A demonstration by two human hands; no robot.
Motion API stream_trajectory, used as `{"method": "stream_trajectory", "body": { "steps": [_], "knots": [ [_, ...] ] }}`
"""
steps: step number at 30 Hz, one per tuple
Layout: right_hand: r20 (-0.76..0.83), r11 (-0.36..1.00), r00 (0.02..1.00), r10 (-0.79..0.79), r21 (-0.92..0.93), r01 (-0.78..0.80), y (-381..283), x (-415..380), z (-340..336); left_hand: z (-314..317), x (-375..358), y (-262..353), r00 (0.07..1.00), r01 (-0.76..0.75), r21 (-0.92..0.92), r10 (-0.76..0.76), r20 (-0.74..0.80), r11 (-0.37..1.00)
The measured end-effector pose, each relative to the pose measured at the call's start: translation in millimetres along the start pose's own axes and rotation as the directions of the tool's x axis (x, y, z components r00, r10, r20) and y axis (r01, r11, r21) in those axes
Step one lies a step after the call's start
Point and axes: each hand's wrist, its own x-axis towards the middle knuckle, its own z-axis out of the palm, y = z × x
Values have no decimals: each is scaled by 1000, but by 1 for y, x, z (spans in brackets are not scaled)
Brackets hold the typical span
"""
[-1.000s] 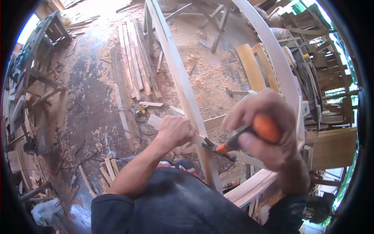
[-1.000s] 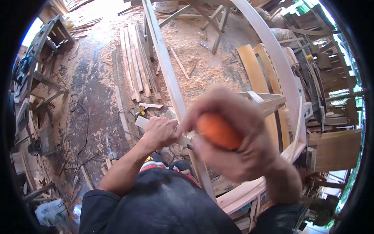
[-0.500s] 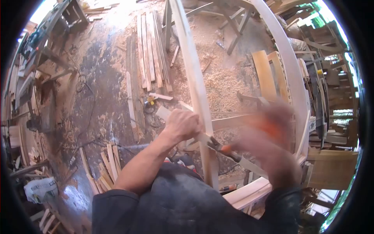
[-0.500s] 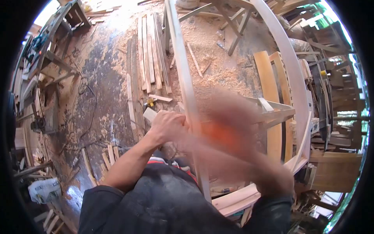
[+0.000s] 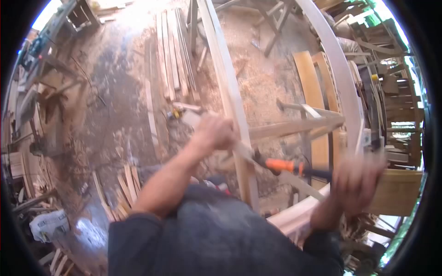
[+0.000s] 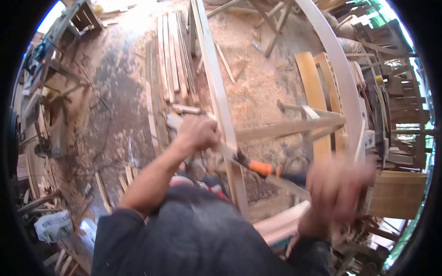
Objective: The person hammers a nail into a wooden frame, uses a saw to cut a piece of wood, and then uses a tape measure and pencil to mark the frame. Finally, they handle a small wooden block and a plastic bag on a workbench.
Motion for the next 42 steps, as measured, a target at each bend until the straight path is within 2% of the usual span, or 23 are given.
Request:
{"method": "stream_trajectory", "body": {
  "steps": [1,2,4,6,8,9,10,11,13,14,16,18,20,22,26,29,31,34,35,36,38,40,42],
  "knots": [
    [24,999,999,43,-4,-43,12,8,5,-4,12,-10,985,5,21,-1,-174,1000],
    [69,991,994,89,-106,-82,26,27,18,-18,19,-7,985,144,18,-145,90,989],
    [84,983,987,137,-135,-125,40,34,21,-20,17,-7,997,70,-16,-71,-16,997],
    [66,999,997,32,18,-34,27,10,-16,-11,16,-14,991,3,6,-2,-133,1000],
    [-10,934,992,-129,335,125,-13,-37,-92,-24,14,-1,998,55,24,-56,31,998],
    [-38,920,978,-203,335,204,-32,-57,-109,-30,16,1,992,96,54,-100,75,994],
    [-157,939,945,-287,150,310,-41,-89,-99,-24,20,0,981,159,-11,-156,117,987],
    [-272,930,891,-364,-58,363,-49,-122,-92,-4,15,-5,992,75,-17,-76,-103,997],
    [-124,899,890,-439,-64,434,-14,-78,-71,-26,18,1,998,61,5,-61,-10,998],
    [-98,902,897,-432,-64,427,-10,-83,-71,-22,14,-2,996,59,38,-56,-73,998],
    [-90,912,908,-409,-66,404,-15,-106,-73,-2,13,0,983,-11,81,26,-179,997],
    [-105,892,887,-449,-108,439,-31,-135,-71,-25,12,31,991,47,39,-42,-127,998],
    [-179,845,827,-533,-172,507,-45,-174,-62,-12,16,23,962,-59,-27,50,-268,998],
    [-275,783,736,-619,-297,547,-64,-226,-46,-4,16,40,886,-268,70,275,-374,961],
    [-400,647,517,-757,-573,503,-92,-341,6,28,6,113,733,-668,34,665,-144,744],
    [-416,535,351,-839,-748,393,-109,-414,46,64,12,183,668,-744,8,744,12,668],
    [-407,450,197,-892,-842,298,-113,-470,62,97,23,226,625,-781,-22,781,-5,625],
    [-463,465,41,-885,-885,38,-104,-546,52,152,47,296,688,-702,-45,694,213,710],
    [-477,478,-22,-879,-876,-67,-96,-572,43,172,52,311,682,-725,-8,720,129,689],
    [-588,596,-100,-803,-795,-108,-79,-608,36,173,45,338,764,-641,81,623,166,764],
    [-742,744,-205,-638,-525,-414,-63,-636,15,183,30,367,855,-517,194,491,168,834],
    [-779,704,-163,-605,-428,-567,-5,-704,-26,185,28,372,883,-470,276,452,131,839],
    [-809,416,53,-585,-356,-837,35,-751,-54,190,31,374,884,-465,332,453,117,821]
  ]
}}
